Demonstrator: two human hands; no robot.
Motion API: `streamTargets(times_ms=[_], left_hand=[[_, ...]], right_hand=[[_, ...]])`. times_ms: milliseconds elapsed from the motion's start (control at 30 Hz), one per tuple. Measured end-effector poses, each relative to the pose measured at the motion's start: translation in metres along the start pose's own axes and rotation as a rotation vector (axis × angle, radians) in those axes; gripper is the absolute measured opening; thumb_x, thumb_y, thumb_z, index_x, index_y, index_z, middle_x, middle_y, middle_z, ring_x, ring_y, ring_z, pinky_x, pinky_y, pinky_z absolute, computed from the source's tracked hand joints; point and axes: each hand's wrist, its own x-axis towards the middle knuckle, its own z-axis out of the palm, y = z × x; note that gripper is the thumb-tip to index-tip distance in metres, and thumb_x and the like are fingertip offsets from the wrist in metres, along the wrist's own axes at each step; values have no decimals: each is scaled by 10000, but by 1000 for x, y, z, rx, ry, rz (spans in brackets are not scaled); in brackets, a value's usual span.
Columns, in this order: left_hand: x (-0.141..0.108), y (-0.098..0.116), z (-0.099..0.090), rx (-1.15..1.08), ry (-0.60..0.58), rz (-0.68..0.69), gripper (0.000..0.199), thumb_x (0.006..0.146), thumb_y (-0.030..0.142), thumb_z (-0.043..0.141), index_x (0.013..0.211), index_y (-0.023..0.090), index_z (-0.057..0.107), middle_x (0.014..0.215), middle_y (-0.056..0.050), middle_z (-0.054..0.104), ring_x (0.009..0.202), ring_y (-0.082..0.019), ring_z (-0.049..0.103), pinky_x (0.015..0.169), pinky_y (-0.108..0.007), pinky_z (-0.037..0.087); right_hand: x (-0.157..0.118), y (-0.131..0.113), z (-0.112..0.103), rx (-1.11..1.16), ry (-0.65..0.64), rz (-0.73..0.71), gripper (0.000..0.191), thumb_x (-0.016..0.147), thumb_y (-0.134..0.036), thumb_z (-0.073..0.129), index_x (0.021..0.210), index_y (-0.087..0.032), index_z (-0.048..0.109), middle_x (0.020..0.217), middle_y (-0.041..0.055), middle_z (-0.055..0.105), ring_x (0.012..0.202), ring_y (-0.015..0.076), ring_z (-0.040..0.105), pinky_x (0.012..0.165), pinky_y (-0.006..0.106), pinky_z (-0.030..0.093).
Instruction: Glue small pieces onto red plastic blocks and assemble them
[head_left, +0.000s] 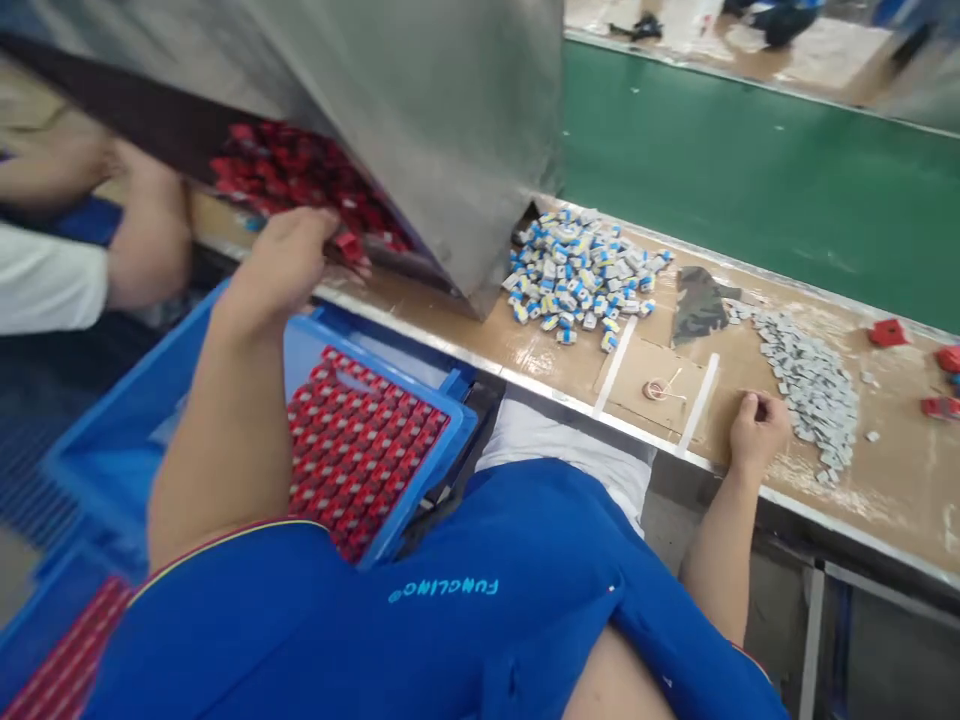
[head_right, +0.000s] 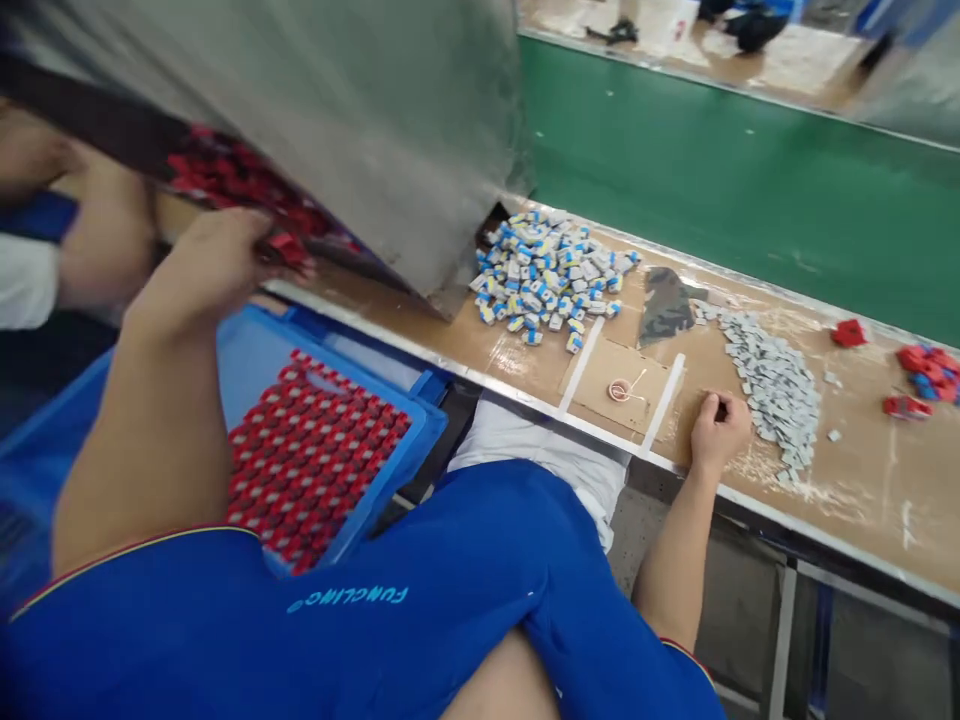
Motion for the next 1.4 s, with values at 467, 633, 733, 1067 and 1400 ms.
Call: streamTargets(times_ms=[467,633,733,1067,1400], left_hand=[[-177,63,200,-1335,-747,-621,629,962,734,509,740,165,659,623,-40,660,444,-78,519,364,-172,303],[-167,63,248,-1149,-924,-573,734,915,852,441,704,174,625,569,-24,614,461,-107,585,409,-193,410],[-154,58,258,-1107,-958,-479,747,912,857,438,725,163,642,665,-49,673,472,-88,571,391,-181,373],[-145,36,268,-1170,-1100,-170,490,957,469,666,1398,283,562,1151,-60,737,1160,-231,749,1087,-432,580],[-167,35,292,-1222,-989,-4,679,719,542,912,1267,266,622,1196,-85,765,758,-132,730,625,-230,565]], right_hand=[[-2,5,4,139,-42,-5,312,898,-417,476,895,-189,690,948,103,740,971,283,676,943,458,515],[-23,-7,-10,201,-65,-5,308,913,-436,516,895,-197,711,913,89,748,961,264,657,925,431,504],[-37,-13,-16,186,-57,6,320,941,-447,513,910,-201,716,928,83,761,964,248,660,904,408,501],[-48,-14,-17,129,-28,19,332,980,-469,506,946,-202,702,947,68,763,991,227,686,952,410,522],[-59,-60,-22,522,-228,-61,411,922,-543,715,1203,-249,658,986,18,715,739,144,643,688,303,531]])
